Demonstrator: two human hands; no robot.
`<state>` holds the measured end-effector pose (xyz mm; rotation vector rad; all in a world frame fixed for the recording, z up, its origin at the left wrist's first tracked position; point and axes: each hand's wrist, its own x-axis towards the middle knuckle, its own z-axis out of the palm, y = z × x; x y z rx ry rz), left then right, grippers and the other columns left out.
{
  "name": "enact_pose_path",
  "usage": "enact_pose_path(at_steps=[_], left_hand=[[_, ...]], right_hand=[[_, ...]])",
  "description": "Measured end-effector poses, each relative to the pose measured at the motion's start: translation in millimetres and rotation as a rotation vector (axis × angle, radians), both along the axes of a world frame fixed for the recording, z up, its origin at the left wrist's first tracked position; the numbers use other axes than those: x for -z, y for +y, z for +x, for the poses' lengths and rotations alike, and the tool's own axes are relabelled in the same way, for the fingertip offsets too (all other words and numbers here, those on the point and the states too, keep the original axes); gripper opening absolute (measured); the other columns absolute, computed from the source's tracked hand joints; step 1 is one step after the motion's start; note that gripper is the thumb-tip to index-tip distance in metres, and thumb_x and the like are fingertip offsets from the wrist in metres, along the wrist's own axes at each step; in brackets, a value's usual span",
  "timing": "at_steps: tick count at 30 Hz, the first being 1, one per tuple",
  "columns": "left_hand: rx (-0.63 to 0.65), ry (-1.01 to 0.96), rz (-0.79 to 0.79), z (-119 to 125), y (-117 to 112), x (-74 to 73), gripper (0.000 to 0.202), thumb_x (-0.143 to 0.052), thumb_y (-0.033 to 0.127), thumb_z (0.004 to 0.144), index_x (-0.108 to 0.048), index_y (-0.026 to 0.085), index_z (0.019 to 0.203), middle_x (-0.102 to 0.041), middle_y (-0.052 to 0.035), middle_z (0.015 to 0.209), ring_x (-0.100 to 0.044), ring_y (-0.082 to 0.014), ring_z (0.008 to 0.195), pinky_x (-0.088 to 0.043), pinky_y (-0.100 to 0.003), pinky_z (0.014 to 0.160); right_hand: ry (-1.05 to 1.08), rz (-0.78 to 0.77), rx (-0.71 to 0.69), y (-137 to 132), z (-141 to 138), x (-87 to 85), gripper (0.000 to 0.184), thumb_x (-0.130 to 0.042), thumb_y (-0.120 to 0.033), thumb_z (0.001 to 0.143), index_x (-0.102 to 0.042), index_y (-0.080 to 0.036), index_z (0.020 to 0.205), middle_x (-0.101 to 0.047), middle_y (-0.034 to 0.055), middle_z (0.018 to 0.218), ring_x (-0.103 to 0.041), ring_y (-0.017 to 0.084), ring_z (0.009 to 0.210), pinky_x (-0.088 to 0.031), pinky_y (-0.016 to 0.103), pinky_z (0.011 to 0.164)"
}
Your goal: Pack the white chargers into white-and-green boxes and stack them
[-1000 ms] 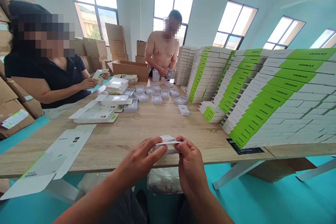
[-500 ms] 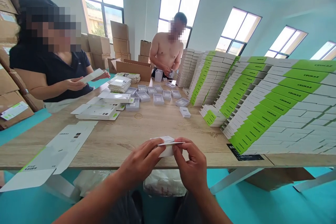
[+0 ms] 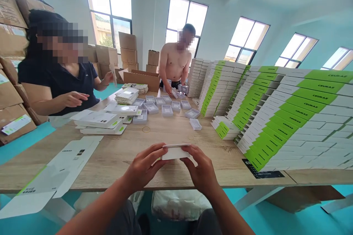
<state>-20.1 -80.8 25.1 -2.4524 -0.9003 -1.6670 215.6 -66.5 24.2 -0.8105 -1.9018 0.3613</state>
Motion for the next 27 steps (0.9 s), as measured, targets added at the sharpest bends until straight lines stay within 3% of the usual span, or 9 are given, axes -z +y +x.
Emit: enact_pose_path(at_steps=[3, 6, 12, 14, 16, 19, 21, 23, 27], left_hand=[[0.003, -0.062, -0.047, -2.6, 11.7, 1.4, 0.030, -0.069, 0.019, 0.093, -0.066, 0.024, 0.122, -0.074, -0.0098, 0.120, -0.073, -0.0223, 0.110, -0.062, -0.032, 0.094], [0.046, -0.212, -0.199, -4.6, 21.8, 8.1, 0.041, -0.076, 0.027, 0.088, -0.060, 0.027, 0.126, -0.074, -0.0082, 0.122, -0.075, -0.0228, 0.105, -0.065, -0.034, 0.089], [0.123, -0.377, -0.456, -3.4, 34.8, 7.5, 0.041, -0.074, 0.029, 0.089, -0.055, 0.030, 0.126, -0.075, -0.0051, 0.116, -0.076, -0.0230, 0.100, -0.066, -0.038, 0.086], [0.176, -0.322, -0.476, -5.9, 42.4, 1.5, 0.045, -0.059, 0.025, 0.099, -0.044, 0.033, 0.140, -0.069, -0.0097, 0.129, -0.074, -0.0235, 0.108, -0.066, -0.038, 0.085], [0.151, -0.151, -0.385, -10.2, 54.8, -1.2, 0.055, -0.048, 0.017, 0.102, -0.031, 0.036, 0.151, -0.053, -0.0136, 0.150, -0.061, -0.0268, 0.131, -0.062, -0.044, 0.095], [0.107, 0.273, -0.113, -16.6, 82.0, 8.5, 0.064, -0.055, 0.007, 0.094, -0.042, 0.039, 0.148, -0.047, -0.0074, 0.156, -0.039, -0.0294, 0.148, -0.032, -0.059, 0.121], [0.147, 0.391, -0.074, -20.2, 100.9, 22.8, 0.058, -0.060, 0.008, 0.092, -0.050, 0.036, 0.142, -0.059, -0.0066, 0.147, -0.047, -0.0278, 0.143, -0.024, -0.057, 0.124], [0.154, 0.266, -0.181, -24.3, 115.8, 38.2, 0.051, -0.062, 0.016, 0.092, -0.051, 0.030, 0.140, -0.062, -0.0104, 0.141, -0.054, -0.0272, 0.136, -0.037, -0.048, 0.119], [-0.012, -0.118, -0.447, -33.0, 127.7, 53.8, 0.041, -0.065, 0.029, 0.091, -0.055, 0.028, 0.131, -0.062, -0.0111, 0.137, -0.061, -0.0280, 0.127, -0.053, -0.039, 0.102]], right_hand=[[-0.021, 0.077, -0.010, 9.4, 0.4, -2.0, 0.038, -0.062, -0.015, 0.095, -0.065, -0.032, 0.129, -0.070, 0.0059, 0.125, -0.066, 0.021, 0.117, -0.055, 0.037, 0.100], [0.010, 0.083, -0.008, 14.3, 0.2, -3.2, 0.042, -0.065, -0.016, 0.093, -0.062, -0.033, 0.132, -0.070, 0.0054, 0.126, -0.067, 0.021, 0.117, -0.056, 0.036, 0.099], [0.100, -0.132, -0.043, 27.3, 2.8, -19.2, 0.031, -0.067, -0.023, 0.092, -0.068, -0.032, 0.122, -0.072, 0.0045, 0.124, -0.067, 0.023, 0.114, -0.056, 0.036, 0.097], [0.184, -0.328, -0.075, 35.7, 2.9, -23.3, 0.030, -0.069, -0.030, 0.091, -0.066, -0.029, 0.120, -0.074, 0.0053, 0.115, -0.071, 0.022, 0.103, -0.059, 0.035, 0.088], [0.301, -0.550, -0.120, 48.4, 1.0, -20.2, 0.035, -0.072, -0.038, 0.089, -0.061, -0.024, 0.119, -0.076, 0.0051, 0.100, -0.072, 0.020, 0.086, -0.060, 0.032, 0.073], [0.245, -0.682, -0.154, 80.4, 0.3, -1.4, 0.040, -0.066, -0.047, 0.092, -0.055, -0.019, 0.119, -0.076, 0.0054, 0.089, -0.072, 0.019, 0.074, -0.059, 0.030, 0.062], [-0.031, -0.584, -0.083, 112.0, 8.9, 13.5, 0.036, -0.054, -0.046, 0.099, -0.058, -0.016, 0.119, -0.078, 0.0086, 0.092, -0.074, 0.019, 0.076, -0.061, 0.032, 0.066], [-0.276, -0.452, 0.037, 150.2, 28.1, 23.6, 0.035, -0.047, -0.040, 0.102, -0.064, -0.014, 0.119, -0.077, 0.0145, 0.105, -0.075, 0.023, 0.091, -0.061, 0.040, 0.082], [-0.467, -0.337, 0.184, 225.2, 79.9, 25.9, 0.038, -0.064, -0.022, 0.088, -0.067, -0.013, 0.125, -0.060, 0.0219, 0.142, -0.051, 0.033, 0.138, -0.034, 0.056, 0.118]])
